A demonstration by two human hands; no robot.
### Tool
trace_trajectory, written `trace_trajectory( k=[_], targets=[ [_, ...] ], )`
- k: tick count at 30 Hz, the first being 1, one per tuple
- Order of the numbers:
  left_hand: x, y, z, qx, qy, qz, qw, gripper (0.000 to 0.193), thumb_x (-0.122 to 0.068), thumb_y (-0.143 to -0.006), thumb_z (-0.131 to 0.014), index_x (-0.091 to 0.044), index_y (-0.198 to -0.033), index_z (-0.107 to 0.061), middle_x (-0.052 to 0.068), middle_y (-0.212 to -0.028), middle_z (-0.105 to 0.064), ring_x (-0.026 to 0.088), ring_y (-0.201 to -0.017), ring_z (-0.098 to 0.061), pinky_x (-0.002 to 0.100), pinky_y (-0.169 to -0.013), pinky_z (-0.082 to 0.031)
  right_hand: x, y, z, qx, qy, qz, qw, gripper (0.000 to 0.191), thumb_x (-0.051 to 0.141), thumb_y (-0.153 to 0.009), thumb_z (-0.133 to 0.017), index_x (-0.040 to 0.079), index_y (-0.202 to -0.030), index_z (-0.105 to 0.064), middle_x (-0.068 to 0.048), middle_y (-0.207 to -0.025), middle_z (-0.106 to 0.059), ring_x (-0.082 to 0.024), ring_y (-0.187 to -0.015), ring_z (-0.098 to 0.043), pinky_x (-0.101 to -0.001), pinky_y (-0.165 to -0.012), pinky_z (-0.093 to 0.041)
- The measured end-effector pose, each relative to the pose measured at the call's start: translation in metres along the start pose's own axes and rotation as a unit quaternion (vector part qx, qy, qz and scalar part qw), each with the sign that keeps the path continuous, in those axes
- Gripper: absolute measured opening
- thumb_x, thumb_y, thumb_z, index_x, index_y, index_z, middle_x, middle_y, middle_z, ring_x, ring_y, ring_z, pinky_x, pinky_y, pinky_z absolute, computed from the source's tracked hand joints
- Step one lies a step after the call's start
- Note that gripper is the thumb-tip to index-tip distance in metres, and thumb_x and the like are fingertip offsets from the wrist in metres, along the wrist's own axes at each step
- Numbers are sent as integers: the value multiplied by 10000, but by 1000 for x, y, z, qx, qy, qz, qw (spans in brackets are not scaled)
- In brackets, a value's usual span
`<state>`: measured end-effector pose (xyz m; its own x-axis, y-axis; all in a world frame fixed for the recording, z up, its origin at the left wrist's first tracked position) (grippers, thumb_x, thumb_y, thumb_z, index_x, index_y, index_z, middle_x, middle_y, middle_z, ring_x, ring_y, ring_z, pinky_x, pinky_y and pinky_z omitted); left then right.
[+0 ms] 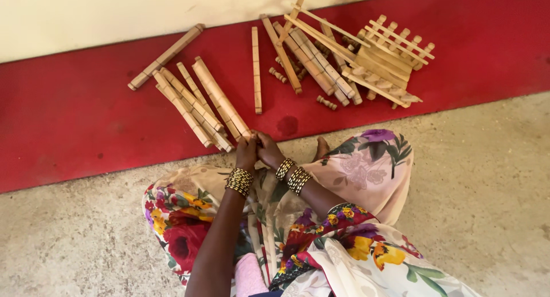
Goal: The person sits on the floor and assembles small wooden stick and dowel pieces, fitting them together by hand and placing completed pieces with a pile of similar wooden parts beside them.
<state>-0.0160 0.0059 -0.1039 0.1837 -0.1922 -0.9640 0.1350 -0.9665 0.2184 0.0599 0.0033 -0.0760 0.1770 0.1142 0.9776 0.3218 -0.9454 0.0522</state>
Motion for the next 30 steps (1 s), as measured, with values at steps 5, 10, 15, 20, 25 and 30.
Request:
trace_trajectory(
  k=[5, 10, 15, 20, 25, 30],
  targets=[
    [-10, -14, 33, -76, -57, 76, 993, 268, -210, -1030, -634, 55, -988, -639, 111, -816, -680, 174, -659, -646, 296, -530, -540, -7, -11, 4, 10, -73, -122, 990, 450, 40, -968, -630, 93, -1398, -506, -57, -1293, -622, -142, -1128, -654, -289, -941, -583],
    [-36, -17, 53, -89, 31, 81, 992, 301, -196, -1052, -614, 24, -1254, -580, 75, -905, -644, 195, -738, -641, 319, -601, -601, 47, -31, 15, -45, 326, 153, 932, 375, -32, -891, -684, 60, -1254, -653, -145, -1176, -623, -254, -1050, -677, -375, -926, -584],
    [-32, -15, 55, -114, 162, 86, 976, 722, 92, -909, -570, -106, -1525, -252, 148, -1000, -689, 284, -834, -717, 372, -699, -655, 57, -57, 27, -72, 435, 103, 891, 557, -89, -833, -525, 119, -1328, -671, -185, -1226, -580, -327, -1065, -668, -401, -935, -570],
    [-17, -15, 56, -108, 144, 70, 981, 613, 117, -927, -573, -46, -1485, -381, 95, -1014, -639, 267, -843, -734, 331, -661, -629, 48, -73, 29, -25, 539, -6, 842, 473, 7, -912, -490, 150, -1332, -654, -258, -1273, -489, -421, -1097, -593, -468, -960, -519],
    [-19, -10, 68, -192, -23, 31, 981, 421, 4, -965, -634, -31, -1357, -485, 111, -976, -697, 208, -810, -698, 309, -639, -584, 35, -67, 29, -30, 572, -59, 817, 330, 118, -1015, -480, 8, -1300, -604, -303, -1304, -472, -460, -1098, -580, -507, -964, -506],
    [-21, -10, 40, -171, -51, -99, 979, 308, -171, -984, -607, -6, -1244, -618, 79, -952, -728, 135, -793, -705, 261, -654, -589, 23, -42, 21, -58, 528, 4, 847, 262, 92, -923, -611, -3, -1160, -673, -287, -1152, -626, -405, -989, -665, -464, -894, -560]
  ],
)
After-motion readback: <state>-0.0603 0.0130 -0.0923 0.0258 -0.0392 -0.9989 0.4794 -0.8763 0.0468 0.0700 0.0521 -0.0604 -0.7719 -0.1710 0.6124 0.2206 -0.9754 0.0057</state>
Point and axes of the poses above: each hand's wrist, its own y-axis away from the middle knuckle, its own z-axis out of the back of the hand, x = y × z, the point moved 7 cm from there along -y, towards the middle knuckle
